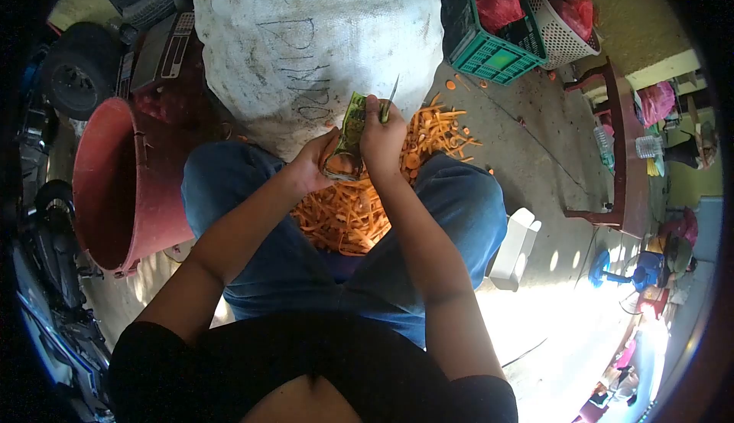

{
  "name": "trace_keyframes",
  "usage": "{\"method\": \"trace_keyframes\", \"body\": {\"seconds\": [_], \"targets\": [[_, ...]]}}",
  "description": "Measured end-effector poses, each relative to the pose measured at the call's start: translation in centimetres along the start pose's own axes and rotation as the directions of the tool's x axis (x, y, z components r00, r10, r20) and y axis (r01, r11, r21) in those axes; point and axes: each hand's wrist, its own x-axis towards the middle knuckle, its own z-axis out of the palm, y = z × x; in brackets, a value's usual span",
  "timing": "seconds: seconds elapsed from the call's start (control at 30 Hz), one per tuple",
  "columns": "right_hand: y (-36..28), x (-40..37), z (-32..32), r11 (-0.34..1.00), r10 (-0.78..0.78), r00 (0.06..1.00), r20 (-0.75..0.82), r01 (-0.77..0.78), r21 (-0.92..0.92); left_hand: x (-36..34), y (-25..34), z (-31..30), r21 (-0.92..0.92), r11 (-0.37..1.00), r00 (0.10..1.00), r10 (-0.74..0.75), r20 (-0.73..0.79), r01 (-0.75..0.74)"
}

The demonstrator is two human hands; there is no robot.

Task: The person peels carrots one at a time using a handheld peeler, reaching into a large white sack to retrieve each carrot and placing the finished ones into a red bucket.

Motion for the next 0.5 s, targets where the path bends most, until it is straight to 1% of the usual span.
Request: {"method": "trace_keyframes", "body": {"seconds": [0.03, 0.07, 0.1, 0.13, 0.17, 0.2, 0.23, 0.3, 0.33, 0.4, 0.43, 0.5], "targets": [[0.0, 0.0, 0.0, 0.998, -0.014, 1.000, -0.021, 0.012, -0.069, 0.0, -0.1, -0.3, 0.000, 1.000, 1.000, 0.000, 0.000, 0.000], [0.1, 0.2, -0.1, 0.998, -0.014, 1.000, -0.021, 0.013, -0.068, 0.2, 0.0, -0.9, 0.126, 0.992, 1.000, -0.016, 0.010, 0.014], [0.2, 0.6, -0.4, 0.995, -0.028, 0.994, -0.102, 0.018, -0.097, 0.2, 0.0, -1.2, 0.251, 0.968, 0.999, -0.031, 0.018, 0.026], [0.4, 1.2, -0.8, 0.992, -0.042, 0.983, -0.180, 0.020, -0.126, -0.4, 0.0, -0.3, 0.251, 0.968, 0.999, -0.030, 0.017, 0.025], [3.2, 3.6, -1.7, 0.987, -0.053, 0.950, -0.308, 0.002, -0.163, -1.0, -0.2, 0.7, 0.230, 0.969, 0.996, -0.083, -0.038, 0.089], [2.9, 4.9, -2.9, 0.985, 0.079, 0.925, -0.371, -0.130, -0.113, -1.4, -0.4, 1.4, 0.205, 0.966, 0.986, -0.138, -0.089, 0.154], [2.4, 5.8, -4.1, 0.961, 0.037, 0.923, -0.382, -0.138, -0.240, -1.2, -0.4, 1.1, 0.204, 0.966, 0.986, -0.141, -0.090, 0.157], [1.9, 6.0, -4.3, 0.956, 0.078, 0.896, -0.438, -0.191, -0.221, -1.0, -0.2, 0.7, 0.227, 0.973, 0.998, -0.055, 0.022, 0.049], [1.9, 6.0, -4.0, 0.956, 0.076, 0.896, -0.438, -0.190, -0.223, -1.2, -0.1, 1.0, 0.226, 0.973, 0.998, -0.056, 0.024, 0.049], [2.1, 5.8, -3.3, 0.993, 0.078, 0.871, -0.485, -0.110, -0.037, -1.7, 0.2, 1.8, 0.276, 0.952, 0.989, -0.107, -0.101, 0.131], [2.6, 6.1, -3.6, 0.993, 0.080, 0.872, -0.483, -0.112, -0.038, -1.8, 0.3, 1.7, 0.273, 0.953, 0.989, -0.107, -0.103, 0.132], [3.2, 7.4, -4.4, 0.978, 0.089, 0.867, -0.490, -0.168, -0.120, -2.4, 0.7, 1.6, 0.225, 0.937, 0.960, -0.279, 0.017, 0.268]]}}
